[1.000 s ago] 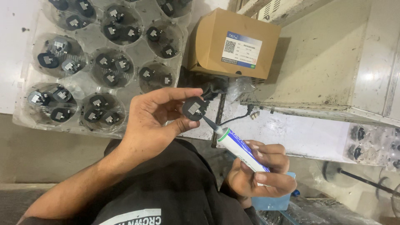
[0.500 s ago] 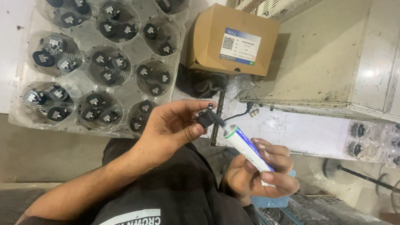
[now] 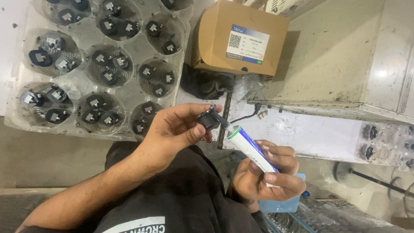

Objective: The person picks a small black plastic component from a tray, applies adhesive from a tube onto the component, and places it back into the tray, repeating this with successive components.

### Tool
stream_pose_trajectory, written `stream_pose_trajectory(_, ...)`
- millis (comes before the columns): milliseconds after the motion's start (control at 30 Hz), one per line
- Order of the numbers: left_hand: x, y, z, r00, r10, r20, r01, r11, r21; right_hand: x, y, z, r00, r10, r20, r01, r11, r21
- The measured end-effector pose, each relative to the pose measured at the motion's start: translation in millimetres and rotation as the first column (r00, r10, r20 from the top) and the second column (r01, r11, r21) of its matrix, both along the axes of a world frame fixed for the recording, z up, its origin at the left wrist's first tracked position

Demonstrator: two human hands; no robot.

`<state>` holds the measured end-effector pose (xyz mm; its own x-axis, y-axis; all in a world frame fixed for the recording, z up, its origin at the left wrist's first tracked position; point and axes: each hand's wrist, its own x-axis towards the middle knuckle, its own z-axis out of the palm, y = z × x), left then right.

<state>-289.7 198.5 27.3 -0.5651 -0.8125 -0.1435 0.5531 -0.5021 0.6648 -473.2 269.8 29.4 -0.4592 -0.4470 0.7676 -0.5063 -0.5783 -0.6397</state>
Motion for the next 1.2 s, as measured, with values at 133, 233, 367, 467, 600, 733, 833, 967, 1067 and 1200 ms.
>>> stream_pose_trajectory(133,1.6,-0.1,3.7,0.998,-0.032,-0.045,0.032,0.999,0.004,-1.1,2.7,-0.1,1.000,0.025,0.015,-0.025,1.000,0.019)
stream_pose_trajectory(233,3.2,-0.1,3.9,0.993,-0.055,-0.102,0.063,0.995,0.073,-1.5,2.3,-0.8,1.000,0.016,-0.002,-0.016,0.999,-0.031)
stream_pose_trajectory(367,3.2,-0.9,-7.4,0.996,0.000,-0.093,0.009,0.995,0.096,-2.0,5.0,-0.1,0.999,0.019,0.033,-0.020,0.999,0.034)
stream_pose_trajectory(467,5.7,-28.5,-26.5,0.968,0.202,0.148,-0.194,0.979,-0.063,-4.8,6.3,0.7,0.995,-0.037,0.093,0.035,0.999,0.026)
stream_pose_trajectory(600,15.0,-133.0,-64.8,0.788,0.484,0.379,-0.303,0.842,-0.446,-10.2,13.7,6.0,0.987,-0.077,0.142,0.074,0.997,0.021)
stream_pose_trajectory(733,20.1,-199.2,-95.7,0.672,0.428,0.604,-0.157,0.879,-0.449,-17.2,19.2,7.7,0.987,-0.102,0.124,0.101,0.995,0.011)
stream_pose_trajectory(833,16.9,-213.3,-106.6,0.225,0.679,0.699,0.241,0.657,-0.715,-22.0,22.8,5.7,0.987,-0.107,0.122,0.107,0.994,0.009)
stream_pose_trajectory(967,-0.8,-224.9,-111.7,-0.070,0.773,0.631,0.498,0.575,-0.649,-24.4,27.7,2.1,0.981,-0.093,0.170,0.091,0.996,0.016)
stream_pose_trajectory(1067,-9.7,-232.2,-115.7,-0.192,0.610,0.769,0.540,0.720,-0.436,-22.2,31.6,1.4,0.975,-0.065,0.211,0.058,0.998,0.039)
stream_pose_trajectory(1200,-11.6,-230.4,-123.2,-0.153,0.623,0.767,0.520,0.711,-0.474,-20.1,31.0,2.3,0.976,-0.071,0.208,0.064,0.997,0.037)
